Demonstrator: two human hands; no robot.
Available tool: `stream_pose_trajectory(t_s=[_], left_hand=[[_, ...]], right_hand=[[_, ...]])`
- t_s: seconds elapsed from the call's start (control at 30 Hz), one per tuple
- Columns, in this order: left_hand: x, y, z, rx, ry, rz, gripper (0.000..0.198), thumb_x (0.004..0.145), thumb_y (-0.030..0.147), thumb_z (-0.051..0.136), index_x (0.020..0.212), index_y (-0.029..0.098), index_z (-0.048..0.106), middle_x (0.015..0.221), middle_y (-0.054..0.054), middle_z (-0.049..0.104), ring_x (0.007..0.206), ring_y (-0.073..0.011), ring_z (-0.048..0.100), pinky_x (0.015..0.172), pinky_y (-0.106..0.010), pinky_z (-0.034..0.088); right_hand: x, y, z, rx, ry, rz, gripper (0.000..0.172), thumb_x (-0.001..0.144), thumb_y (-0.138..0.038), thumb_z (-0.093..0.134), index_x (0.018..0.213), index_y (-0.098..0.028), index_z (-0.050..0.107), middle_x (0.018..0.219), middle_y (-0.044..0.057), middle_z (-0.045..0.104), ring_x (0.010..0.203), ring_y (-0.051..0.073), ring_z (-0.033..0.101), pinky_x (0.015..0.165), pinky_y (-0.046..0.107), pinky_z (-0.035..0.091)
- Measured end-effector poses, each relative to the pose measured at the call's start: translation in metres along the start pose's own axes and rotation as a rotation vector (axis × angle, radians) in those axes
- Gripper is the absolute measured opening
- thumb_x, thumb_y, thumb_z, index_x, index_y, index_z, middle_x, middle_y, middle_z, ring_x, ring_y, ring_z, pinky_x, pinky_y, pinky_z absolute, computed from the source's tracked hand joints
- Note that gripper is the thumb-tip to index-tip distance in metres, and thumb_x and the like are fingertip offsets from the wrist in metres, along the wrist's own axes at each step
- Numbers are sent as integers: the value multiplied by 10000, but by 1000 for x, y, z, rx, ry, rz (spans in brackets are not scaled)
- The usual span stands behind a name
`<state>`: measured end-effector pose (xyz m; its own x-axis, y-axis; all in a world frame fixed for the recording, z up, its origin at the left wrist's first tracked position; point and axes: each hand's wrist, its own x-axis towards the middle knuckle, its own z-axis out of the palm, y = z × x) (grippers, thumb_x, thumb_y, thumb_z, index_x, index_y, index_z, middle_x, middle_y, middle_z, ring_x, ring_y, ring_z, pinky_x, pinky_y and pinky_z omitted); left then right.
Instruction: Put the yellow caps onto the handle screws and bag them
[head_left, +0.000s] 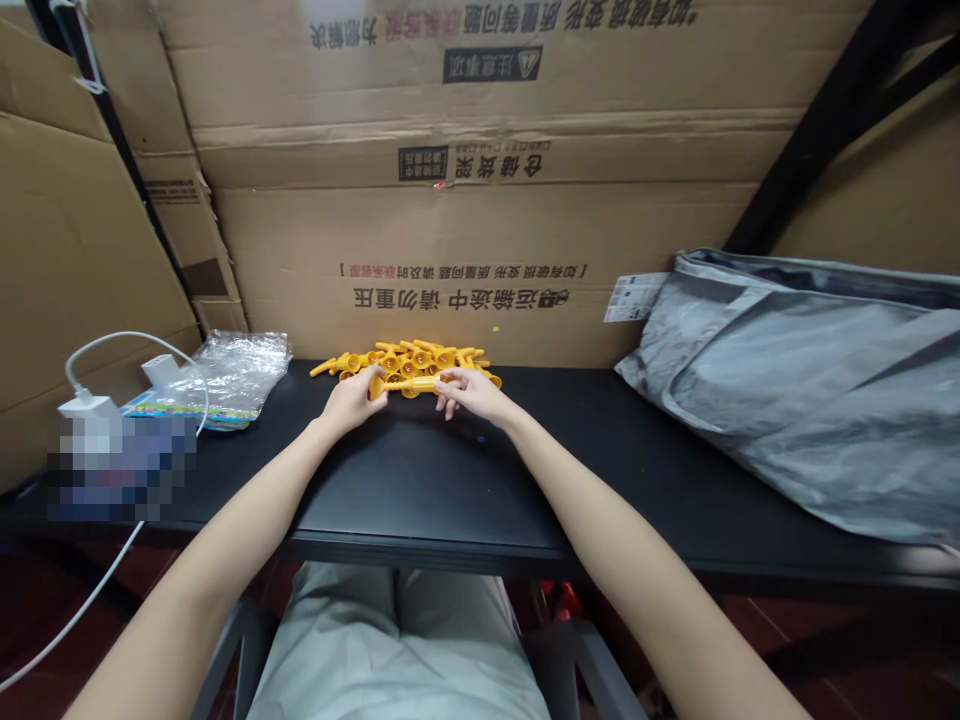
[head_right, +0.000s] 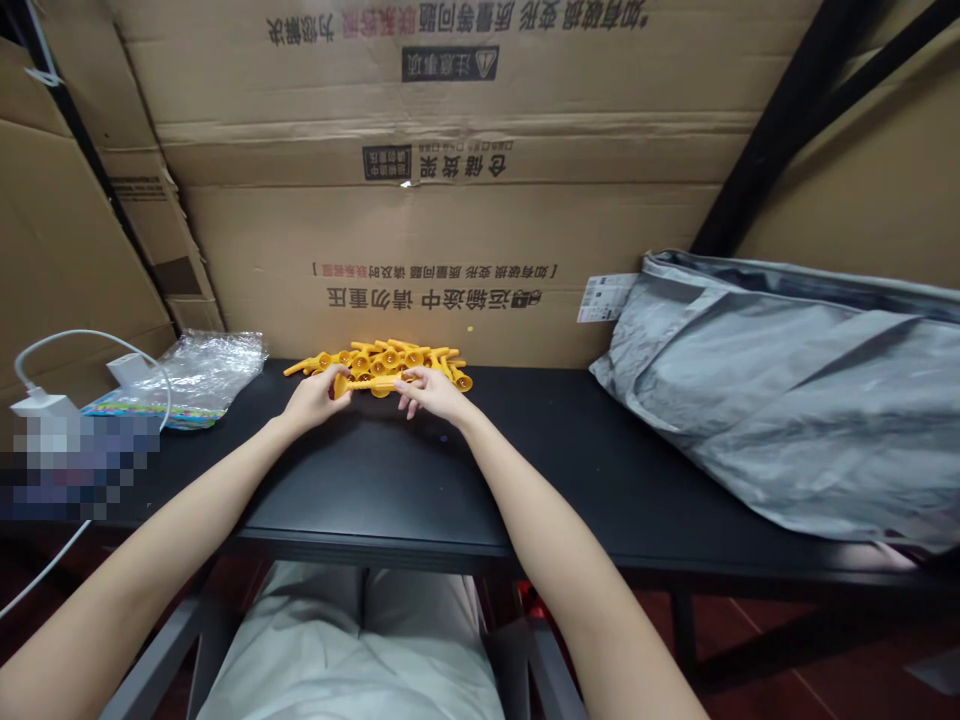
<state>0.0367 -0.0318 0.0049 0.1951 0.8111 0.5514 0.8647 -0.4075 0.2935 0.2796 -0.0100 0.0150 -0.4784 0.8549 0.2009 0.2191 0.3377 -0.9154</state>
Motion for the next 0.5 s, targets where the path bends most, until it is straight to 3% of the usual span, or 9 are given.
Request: stream_pose_trajectory(t_s=[0.17, 0.27, 0.37, 0.5], left_hand=[[1, -1, 0, -52, 8, 5, 287, 750, 271, 594, 1031, 212, 570, 682, 17, 598, 638, -155, 594, 627, -250, 437], [1, -4, 1, -117, 15, 26, 290, 740, 298, 610, 1013, 214, 557, 644, 39, 545, 592, -135, 548, 596, -239, 415], [1, -7, 3, -168, 4, 34, 285, 736, 339, 628, 981, 215, 549, 619, 53, 508, 541, -118, 496, 559, -232, 390], [0, -5, 3, -201, 10, 29, 285, 741, 399, 637, 937, 213, 546, 619, 51, 509, 536, -112, 484, 559, -231, 386]], right_hand=[[3, 2, 0, -30, 25, 12, 382, 859, -450, 597, 1052, -124, 546, 645, 24, 668, 443, 115, 596, 505, 235, 462], [5, 8, 0, -94, 37, 0, 351, 884, -433, 549, 1078, -140, 545, 794, 60, 681, 495, 111, 600, 532, 252, 483], [5, 11, 3, -202, 107, -104, 409, 848, -414, 592, 1173, -176, 519, 1015, 91, 643, 631, 130, 615, 634, 309, 527], [4, 11, 8, -393, 151, -291, 524, 787, -326, 667, 1263, -201, 485, 1109, 101, 589, 884, 203, 610, 818, 404, 511]])
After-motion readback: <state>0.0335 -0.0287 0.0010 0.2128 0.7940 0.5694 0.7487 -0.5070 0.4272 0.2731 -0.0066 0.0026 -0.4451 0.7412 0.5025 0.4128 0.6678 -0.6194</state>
